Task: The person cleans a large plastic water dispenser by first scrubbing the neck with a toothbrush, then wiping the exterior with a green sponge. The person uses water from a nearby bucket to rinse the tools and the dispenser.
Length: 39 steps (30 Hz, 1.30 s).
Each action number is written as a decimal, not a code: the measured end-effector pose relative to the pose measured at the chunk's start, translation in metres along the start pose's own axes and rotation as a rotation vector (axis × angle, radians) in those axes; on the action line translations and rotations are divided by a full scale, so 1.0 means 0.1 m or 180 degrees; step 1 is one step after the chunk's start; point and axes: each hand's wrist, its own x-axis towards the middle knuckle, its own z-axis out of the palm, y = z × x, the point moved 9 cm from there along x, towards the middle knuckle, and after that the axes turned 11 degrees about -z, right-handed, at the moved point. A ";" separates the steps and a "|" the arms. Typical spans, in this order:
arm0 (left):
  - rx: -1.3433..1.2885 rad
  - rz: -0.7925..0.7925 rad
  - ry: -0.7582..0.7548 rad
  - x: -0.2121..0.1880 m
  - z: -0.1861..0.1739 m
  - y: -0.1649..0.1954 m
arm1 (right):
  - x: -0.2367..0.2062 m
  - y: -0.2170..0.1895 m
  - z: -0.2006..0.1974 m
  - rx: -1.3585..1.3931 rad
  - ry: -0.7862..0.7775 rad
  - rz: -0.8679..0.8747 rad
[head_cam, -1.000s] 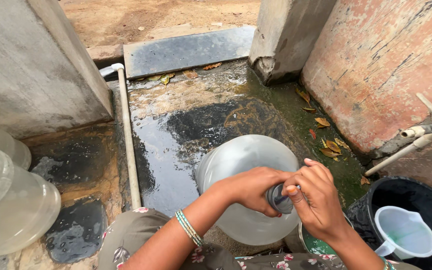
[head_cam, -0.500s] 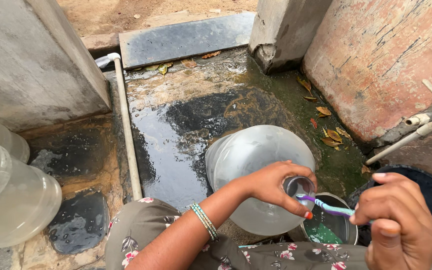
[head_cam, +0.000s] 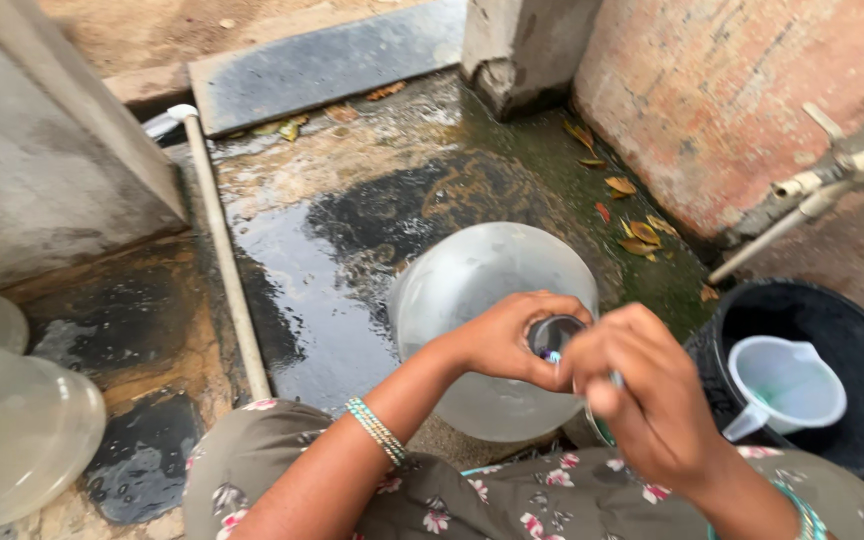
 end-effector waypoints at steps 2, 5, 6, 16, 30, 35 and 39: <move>0.0044 0.0154 -0.0037 -0.01 -0.01 0.07 | 0.02 -0.28 -0.09 -0.0045 0.0040 -0.0284; 0.0076 0.0101 -0.0117 -0.06 0.01 0.16 | -0.05 -0.57 -0.11 -0.0160 -0.0018 -0.0688; 0.0133 0.0013 -0.0126 -0.09 0.03 0.17 | -0.10 -0.61 -0.10 -0.0126 -0.0109 -0.0745; 0.0135 -0.0129 -0.0262 -0.19 0.10 0.29 | -0.68 -0.63 -0.33 -0.0099 0.0305 -0.0667; 0.0073 -0.0031 -0.0214 -0.07 0.17 0.23 | -0.33 -0.17 -0.53 0.0408 0.0438 -0.0151; -0.0068 -0.0238 -0.0130 0.00 0.02 0.11 | -0.37 -0.11 -0.55 0.0212 0.0807 -0.0571; -0.0351 -0.0411 -0.0202 0.02 -0.04 0.02 | -0.35 -0.18 -0.60 -0.0051 0.0895 -0.0710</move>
